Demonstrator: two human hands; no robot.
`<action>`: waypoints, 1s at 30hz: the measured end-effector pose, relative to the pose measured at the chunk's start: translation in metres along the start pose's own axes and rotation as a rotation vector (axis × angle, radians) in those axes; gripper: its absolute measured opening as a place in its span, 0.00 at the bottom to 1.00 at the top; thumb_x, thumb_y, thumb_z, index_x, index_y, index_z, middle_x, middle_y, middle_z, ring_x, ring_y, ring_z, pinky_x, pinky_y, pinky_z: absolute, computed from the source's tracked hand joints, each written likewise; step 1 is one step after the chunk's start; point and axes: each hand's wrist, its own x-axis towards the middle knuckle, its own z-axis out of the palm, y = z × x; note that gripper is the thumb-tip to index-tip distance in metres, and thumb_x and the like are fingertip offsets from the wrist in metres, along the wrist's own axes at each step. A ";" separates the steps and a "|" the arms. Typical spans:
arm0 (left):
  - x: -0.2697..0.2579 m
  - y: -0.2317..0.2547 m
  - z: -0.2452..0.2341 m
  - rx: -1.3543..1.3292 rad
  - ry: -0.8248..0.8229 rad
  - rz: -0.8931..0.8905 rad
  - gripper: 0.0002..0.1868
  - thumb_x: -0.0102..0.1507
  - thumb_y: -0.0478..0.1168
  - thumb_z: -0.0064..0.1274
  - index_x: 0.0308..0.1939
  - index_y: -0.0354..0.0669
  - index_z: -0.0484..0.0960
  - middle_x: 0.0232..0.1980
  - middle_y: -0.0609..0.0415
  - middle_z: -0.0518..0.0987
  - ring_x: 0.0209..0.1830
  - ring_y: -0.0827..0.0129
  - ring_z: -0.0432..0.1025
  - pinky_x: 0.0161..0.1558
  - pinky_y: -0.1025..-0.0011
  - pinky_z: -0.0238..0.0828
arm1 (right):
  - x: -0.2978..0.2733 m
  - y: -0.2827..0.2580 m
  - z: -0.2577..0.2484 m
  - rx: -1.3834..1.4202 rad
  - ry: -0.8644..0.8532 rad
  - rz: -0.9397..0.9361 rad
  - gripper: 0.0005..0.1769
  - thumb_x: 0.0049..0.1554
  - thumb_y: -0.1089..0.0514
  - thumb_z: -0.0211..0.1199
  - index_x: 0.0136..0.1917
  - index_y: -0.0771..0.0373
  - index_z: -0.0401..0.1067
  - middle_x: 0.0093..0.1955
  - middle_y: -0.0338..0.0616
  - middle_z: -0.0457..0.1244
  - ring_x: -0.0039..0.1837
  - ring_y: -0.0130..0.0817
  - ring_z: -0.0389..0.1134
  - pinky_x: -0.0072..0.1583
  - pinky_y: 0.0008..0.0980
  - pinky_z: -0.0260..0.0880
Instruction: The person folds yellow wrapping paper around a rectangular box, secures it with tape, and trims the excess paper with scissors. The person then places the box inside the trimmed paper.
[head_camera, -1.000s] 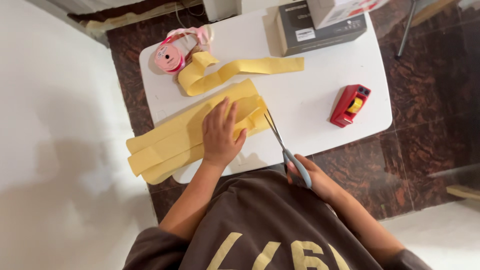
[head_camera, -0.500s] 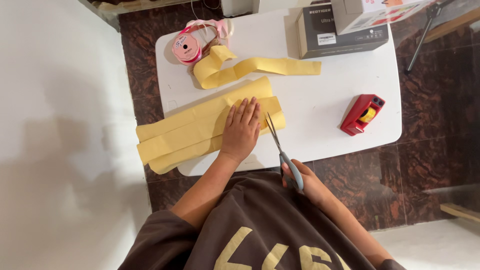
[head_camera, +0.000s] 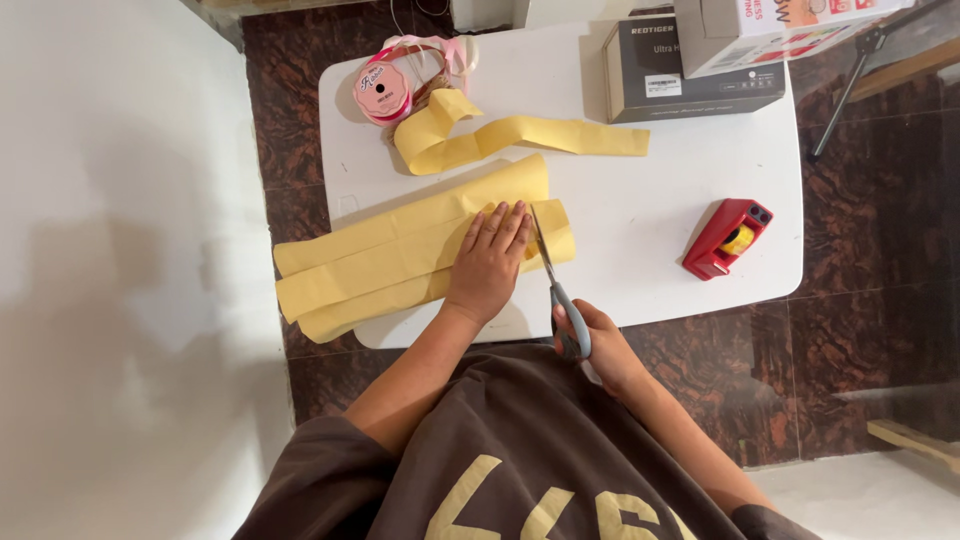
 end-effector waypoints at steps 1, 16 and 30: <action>0.000 0.000 0.001 0.004 0.001 -0.003 0.24 0.70 0.39 0.42 0.71 0.40 0.72 0.77 0.52 0.67 0.77 0.59 0.61 0.77 0.57 0.51 | 0.000 0.000 0.001 -0.010 0.011 -0.012 0.21 0.62 0.40 0.57 0.46 0.61 0.71 0.31 0.37 0.62 0.36 0.24 0.59 0.39 0.25 0.57; 0.005 -0.001 0.008 0.015 0.045 -0.066 0.22 0.69 0.40 0.45 0.68 0.40 0.74 0.75 0.50 0.69 0.75 0.56 0.63 0.75 0.56 0.54 | 0.000 0.003 -0.003 -0.022 0.048 -0.031 0.20 0.62 0.43 0.61 0.43 0.63 0.71 0.30 0.36 0.60 0.33 0.24 0.59 0.38 0.25 0.59; 0.004 -0.001 0.004 -0.006 0.100 -0.052 0.23 0.69 0.39 0.46 0.68 0.39 0.75 0.73 0.51 0.71 0.75 0.56 0.64 0.75 0.56 0.56 | -0.010 -0.027 -0.001 0.005 -0.036 0.089 0.25 0.62 0.35 0.53 0.43 0.58 0.69 0.29 0.38 0.62 0.32 0.25 0.56 0.35 0.26 0.54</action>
